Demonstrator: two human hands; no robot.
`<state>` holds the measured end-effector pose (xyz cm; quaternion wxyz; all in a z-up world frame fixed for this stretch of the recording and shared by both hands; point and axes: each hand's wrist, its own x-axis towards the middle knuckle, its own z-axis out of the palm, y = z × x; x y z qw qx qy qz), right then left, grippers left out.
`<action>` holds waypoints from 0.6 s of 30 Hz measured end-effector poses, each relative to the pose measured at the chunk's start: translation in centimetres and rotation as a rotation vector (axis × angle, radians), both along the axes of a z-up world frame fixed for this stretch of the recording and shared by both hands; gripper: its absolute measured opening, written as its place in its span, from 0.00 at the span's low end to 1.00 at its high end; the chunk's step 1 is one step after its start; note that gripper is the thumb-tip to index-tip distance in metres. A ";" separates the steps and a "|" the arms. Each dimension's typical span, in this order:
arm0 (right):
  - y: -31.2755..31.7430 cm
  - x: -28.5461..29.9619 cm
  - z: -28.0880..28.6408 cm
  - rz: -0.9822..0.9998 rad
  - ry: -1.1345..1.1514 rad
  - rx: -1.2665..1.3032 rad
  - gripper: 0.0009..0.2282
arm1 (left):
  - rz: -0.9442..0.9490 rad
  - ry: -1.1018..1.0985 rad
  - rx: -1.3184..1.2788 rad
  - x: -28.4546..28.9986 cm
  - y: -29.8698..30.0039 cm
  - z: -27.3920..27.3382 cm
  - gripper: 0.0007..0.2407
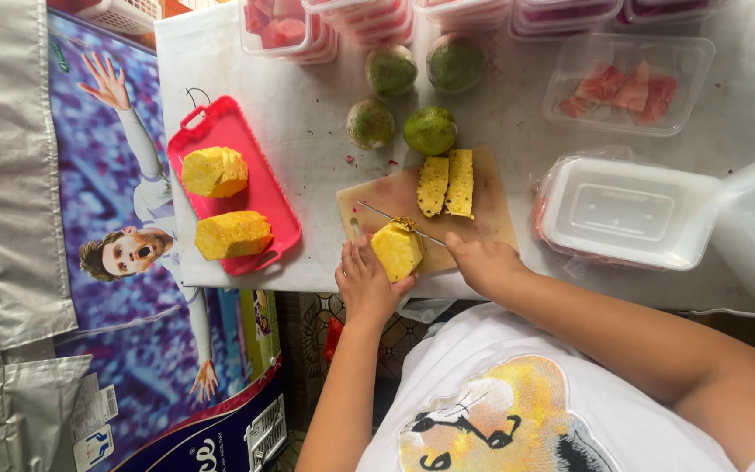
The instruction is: Peeling and slicing a pineapple on a cutting board using a knife
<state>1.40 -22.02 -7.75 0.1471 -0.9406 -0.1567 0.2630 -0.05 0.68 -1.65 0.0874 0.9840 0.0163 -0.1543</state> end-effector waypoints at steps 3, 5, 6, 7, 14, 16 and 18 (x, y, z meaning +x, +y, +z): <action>-0.3 -0.1 -0.2 0.010 0.032 -0.001 0.08 | -0.008 -0.004 0.011 -0.2 0.1 0.0 0.46; -1.4 -1.0 1.2 0.003 0.053 -0.019 0.09 | -0.006 0.008 0.002 -0.3 -0.2 0.9 0.46; -2.1 -1.0 1.8 0.010 0.064 -0.037 0.09 | 0.008 0.010 -0.007 -0.2 -0.5 1.2 0.46; -1.9 -0.4 1.1 0.016 0.058 -0.038 0.09 | 0.014 0.003 -0.008 0.2 -0.5 1.1 0.46; -1.7 0.0 0.5 0.034 0.026 -0.009 0.08 | 0.016 -0.012 -0.033 -0.2 -0.4 0.8 0.46; -2.2 0.0 1.7 0.038 0.036 0.001 0.08 | 0.020 -0.021 -0.028 -0.1 -0.4 0.9 0.47; -2.1 -0.3 1.9 0.037 0.071 -0.043 0.08 | 0.032 -0.020 -0.047 -0.2 -0.6 0.9 0.47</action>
